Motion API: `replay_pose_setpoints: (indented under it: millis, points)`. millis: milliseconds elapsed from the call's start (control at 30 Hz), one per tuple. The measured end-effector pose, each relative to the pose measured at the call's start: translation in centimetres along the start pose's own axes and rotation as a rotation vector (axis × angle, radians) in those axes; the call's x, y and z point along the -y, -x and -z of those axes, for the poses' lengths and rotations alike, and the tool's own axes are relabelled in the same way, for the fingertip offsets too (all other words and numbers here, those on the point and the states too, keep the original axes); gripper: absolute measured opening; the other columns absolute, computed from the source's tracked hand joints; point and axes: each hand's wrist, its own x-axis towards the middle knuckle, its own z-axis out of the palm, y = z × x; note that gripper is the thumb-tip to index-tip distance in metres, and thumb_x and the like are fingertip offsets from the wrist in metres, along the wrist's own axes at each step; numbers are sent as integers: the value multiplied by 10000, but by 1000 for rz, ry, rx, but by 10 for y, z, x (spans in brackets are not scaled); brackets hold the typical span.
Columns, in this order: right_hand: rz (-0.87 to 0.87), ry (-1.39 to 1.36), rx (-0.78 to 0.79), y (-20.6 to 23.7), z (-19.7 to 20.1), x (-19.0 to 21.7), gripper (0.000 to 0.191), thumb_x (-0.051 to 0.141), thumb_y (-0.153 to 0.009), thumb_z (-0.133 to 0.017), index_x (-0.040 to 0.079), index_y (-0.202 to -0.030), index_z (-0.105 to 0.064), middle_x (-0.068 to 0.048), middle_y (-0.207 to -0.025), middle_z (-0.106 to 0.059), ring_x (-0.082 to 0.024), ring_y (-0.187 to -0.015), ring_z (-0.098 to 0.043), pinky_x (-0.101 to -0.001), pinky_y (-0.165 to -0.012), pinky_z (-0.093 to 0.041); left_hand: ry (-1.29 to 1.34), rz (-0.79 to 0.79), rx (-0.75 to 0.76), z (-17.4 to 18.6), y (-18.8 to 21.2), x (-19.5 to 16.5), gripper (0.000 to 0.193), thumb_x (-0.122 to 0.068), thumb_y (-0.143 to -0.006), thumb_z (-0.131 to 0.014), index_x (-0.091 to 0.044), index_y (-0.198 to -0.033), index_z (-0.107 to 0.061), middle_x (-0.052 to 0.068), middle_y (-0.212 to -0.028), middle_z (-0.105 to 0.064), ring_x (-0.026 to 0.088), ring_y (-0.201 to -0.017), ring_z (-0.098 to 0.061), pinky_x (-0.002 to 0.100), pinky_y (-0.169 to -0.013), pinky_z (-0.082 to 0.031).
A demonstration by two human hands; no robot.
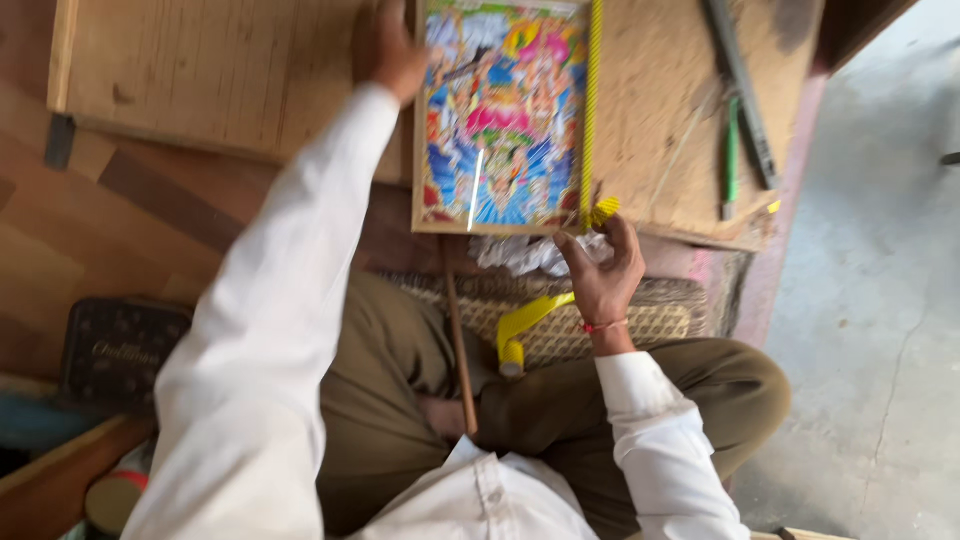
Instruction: The person sits on the floor and applies a yellow decorative border to a framed picture of a deity. They measure the frame edges, unroll and cut the border material, and press it along the sides. The person uses a utility knife to trim excess material and a ruler to ensure straight cuts.
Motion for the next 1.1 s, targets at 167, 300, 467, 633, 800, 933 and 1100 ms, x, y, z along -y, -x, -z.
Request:
replay_pose_setpoints:
  millis: [167,300,467,633,800,933,1100]
  points:
    - [-155,-74,-45,-24,-7,-8,249,126,-905,-840,-44,-1030,-706,-69,-941,-745,-102,-857,-649,-255,-778,-532,80,252,82,16,81,-13,648,-365,-796,-843,-18,-1283,-592,200,-1275,-602,398,-1165,-589,505,-957,-486]
    - [-321,-340,-149,-52,-11,-13,193,134,-903,-792,-11,-961,-680,-44,-817,-706,-101,-684,-636,-255,-605,-518,63,292,79,22,90,-31,582,-293,-788,-842,-37,-1254,-606,175,-1269,-586,382,-1149,-599,502,-918,-507]
    - [-294,-561,-354,-84,18,-13,248,158,-992,-783,53,-900,-578,-48,-726,-567,-143,-558,-528,-302,-476,-417,51,347,140,24,81,-36,532,-241,-780,-870,-61,-1215,-624,138,-1241,-597,353,-1142,-619,488,-889,-526]
    - [-490,-332,237,-110,-2,-8,158,164,-891,-777,44,-875,-676,-74,-800,-718,-143,-681,-688,-299,-602,-575,40,386,120,21,80,-37,501,-233,-737,-866,-76,-1159,-647,141,-1218,-602,362,-1120,-620,482,-910,-516]
    - [-597,-392,377,-95,-5,14,259,211,-939,-787,2,-843,-666,-151,-841,-709,-209,-733,-647,-346,-689,-531,-124,358,65,19,53,-49,333,-249,-827,-739,-67,-1099,-680,182,-1186,-617,386,-1116,-599,523,-933,-504]
    - [-730,-690,427,-14,-38,44,126,125,-873,-732,41,-967,-737,-100,-926,-762,-204,-844,-716,-366,-807,-605,-207,212,130,15,2,-61,324,-235,-743,-739,-129,-1049,-721,146,-1169,-636,390,-1127,-548,587,-894,-453]
    - [-693,-985,564,37,-136,77,207,113,-954,-703,6,-1131,-700,-60,-1063,-721,-140,-884,-649,-298,-750,-502,-234,-155,284,-5,-32,-78,287,-216,-691,-833,-183,-970,-774,60,-1163,-672,328,-1165,-557,599,-956,-401]
